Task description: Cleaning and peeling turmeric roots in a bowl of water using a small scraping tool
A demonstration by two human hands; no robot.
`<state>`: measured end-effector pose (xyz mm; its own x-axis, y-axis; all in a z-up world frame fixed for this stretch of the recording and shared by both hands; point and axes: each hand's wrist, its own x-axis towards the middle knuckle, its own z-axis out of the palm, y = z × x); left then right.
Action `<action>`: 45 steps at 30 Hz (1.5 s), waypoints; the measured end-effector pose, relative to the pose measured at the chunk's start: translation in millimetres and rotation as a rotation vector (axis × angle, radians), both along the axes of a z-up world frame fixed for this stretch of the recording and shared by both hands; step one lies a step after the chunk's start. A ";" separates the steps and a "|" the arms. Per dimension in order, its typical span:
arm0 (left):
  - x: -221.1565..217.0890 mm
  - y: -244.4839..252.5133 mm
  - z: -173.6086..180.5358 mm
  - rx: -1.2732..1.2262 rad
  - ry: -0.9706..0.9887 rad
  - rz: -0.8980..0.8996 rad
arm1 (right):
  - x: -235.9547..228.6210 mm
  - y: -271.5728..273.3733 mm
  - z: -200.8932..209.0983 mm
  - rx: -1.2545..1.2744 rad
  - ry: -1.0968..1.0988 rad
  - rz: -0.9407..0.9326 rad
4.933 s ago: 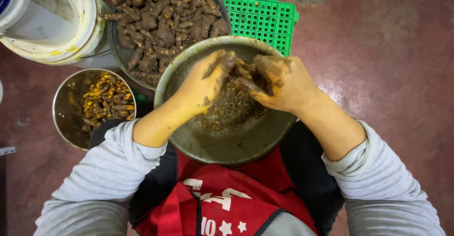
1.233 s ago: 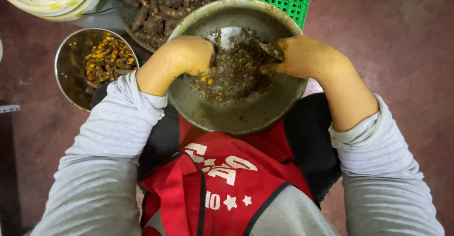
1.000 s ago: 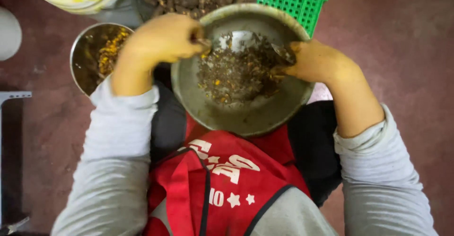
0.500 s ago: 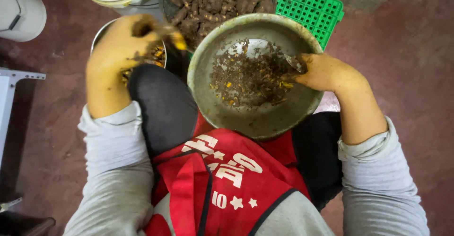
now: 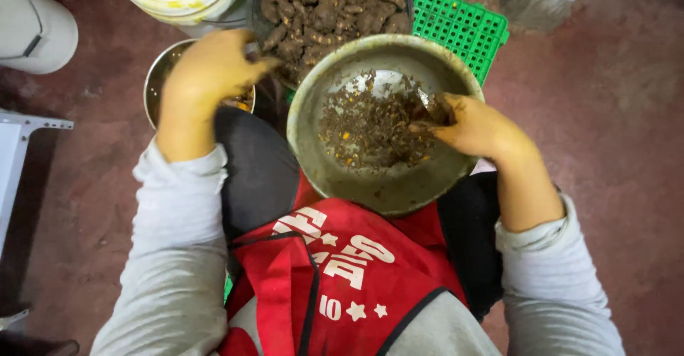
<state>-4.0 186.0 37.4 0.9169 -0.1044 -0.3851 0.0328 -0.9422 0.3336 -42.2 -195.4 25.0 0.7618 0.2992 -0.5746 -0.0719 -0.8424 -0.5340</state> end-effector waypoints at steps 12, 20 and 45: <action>142.3 -44.6 -159.5 0.185 0.210 -0.059 | -93.6 33.6 -66.9 0.936 0.121 -0.794; 162.4 -51.6 -177.4 -0.026 -0.163 0.171 | -84.3 25.2 -96.7 1.145 0.346 -1.113; 237.3 -39.8 -206.1 -0.329 -0.222 0.559 | -62.2 33.4 -139.5 0.839 0.517 -1.018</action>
